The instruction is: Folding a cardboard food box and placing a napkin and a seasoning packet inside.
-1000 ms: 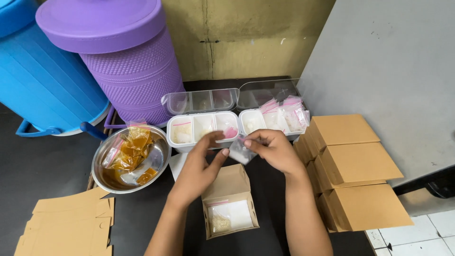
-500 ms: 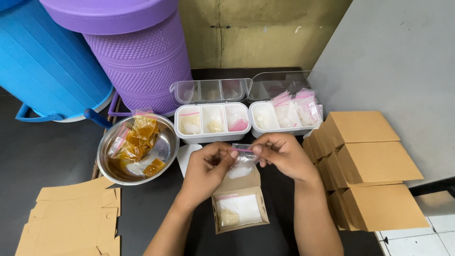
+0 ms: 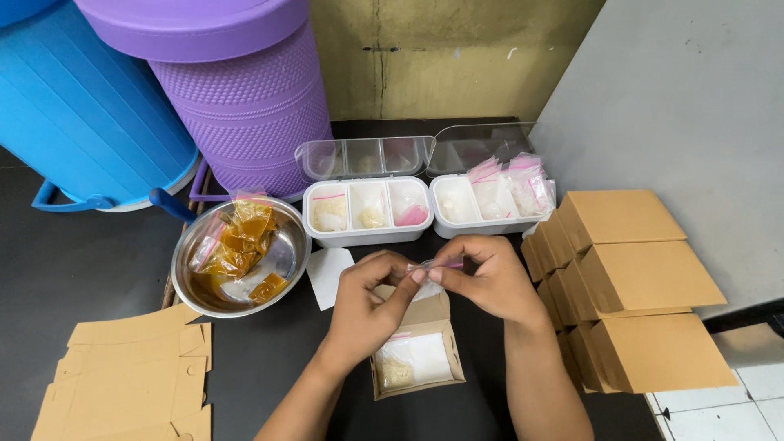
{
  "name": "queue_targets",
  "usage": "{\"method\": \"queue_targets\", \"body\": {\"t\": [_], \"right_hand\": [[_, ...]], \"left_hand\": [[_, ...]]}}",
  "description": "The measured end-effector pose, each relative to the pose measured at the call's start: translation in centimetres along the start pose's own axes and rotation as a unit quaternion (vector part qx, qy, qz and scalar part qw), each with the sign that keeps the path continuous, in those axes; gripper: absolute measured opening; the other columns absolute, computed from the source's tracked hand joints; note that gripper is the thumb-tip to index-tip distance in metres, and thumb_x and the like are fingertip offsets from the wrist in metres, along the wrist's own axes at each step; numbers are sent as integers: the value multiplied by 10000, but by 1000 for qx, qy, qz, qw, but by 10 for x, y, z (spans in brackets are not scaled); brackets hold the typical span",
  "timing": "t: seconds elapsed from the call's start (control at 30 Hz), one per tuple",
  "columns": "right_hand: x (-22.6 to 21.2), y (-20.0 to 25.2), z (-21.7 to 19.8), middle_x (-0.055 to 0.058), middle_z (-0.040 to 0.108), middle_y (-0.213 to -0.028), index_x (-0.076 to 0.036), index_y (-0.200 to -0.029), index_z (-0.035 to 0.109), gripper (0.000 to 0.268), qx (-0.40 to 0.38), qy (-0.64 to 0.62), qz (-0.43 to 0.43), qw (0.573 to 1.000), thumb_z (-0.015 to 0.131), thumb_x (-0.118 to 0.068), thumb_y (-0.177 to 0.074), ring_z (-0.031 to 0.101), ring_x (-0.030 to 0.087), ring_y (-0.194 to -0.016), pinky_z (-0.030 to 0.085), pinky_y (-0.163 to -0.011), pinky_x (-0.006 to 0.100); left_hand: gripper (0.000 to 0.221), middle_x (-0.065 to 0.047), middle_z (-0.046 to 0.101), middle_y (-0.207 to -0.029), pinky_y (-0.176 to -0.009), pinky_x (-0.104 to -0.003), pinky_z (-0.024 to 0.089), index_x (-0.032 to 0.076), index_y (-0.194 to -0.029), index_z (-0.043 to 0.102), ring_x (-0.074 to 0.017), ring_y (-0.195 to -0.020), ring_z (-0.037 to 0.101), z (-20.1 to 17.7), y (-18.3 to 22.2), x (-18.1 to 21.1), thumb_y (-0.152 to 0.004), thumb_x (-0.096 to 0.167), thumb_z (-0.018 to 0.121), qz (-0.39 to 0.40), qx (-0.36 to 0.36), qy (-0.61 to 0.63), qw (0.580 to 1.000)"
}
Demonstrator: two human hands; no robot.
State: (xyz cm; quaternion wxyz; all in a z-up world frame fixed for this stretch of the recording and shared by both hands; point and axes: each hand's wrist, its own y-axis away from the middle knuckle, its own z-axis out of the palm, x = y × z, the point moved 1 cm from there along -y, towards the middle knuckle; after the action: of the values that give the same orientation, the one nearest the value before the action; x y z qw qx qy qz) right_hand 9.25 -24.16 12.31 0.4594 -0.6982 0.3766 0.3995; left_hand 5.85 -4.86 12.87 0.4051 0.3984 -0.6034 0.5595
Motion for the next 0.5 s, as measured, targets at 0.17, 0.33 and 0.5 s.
{"method": "queue_targets", "body": {"t": [0.17,0.33,0.5], "right_hand": [[5,-2,1,91,722,-578,-11,-815,797,97,12,-5,-2,1000,810,27,-726,607,118,-577,509,-585,291],[26,-4,-8,98,697,-537,9,-825,786,100,15,-46,7,999,799,52,-736,603,123,-535,465,-559,254],[41,0,-14,119,706,-557,25,-801,751,146,18,-149,2,989,855,45,-701,636,131,-489,493,-511,237]], "left_hand": [[25,-121,703,-687,-655,-366,588,27,-828,772,-211,-663,680,-4,-2,-13,-847,43,777,14,-3,-5,1000],[37,-120,679,-651,-668,-340,588,13,-829,771,-167,-674,654,-10,-4,-19,-848,45,777,-44,3,19,999],[24,-84,667,-639,-662,-322,579,15,-856,761,-129,-680,597,-4,2,-22,-868,29,745,-71,-7,53,996]]}}
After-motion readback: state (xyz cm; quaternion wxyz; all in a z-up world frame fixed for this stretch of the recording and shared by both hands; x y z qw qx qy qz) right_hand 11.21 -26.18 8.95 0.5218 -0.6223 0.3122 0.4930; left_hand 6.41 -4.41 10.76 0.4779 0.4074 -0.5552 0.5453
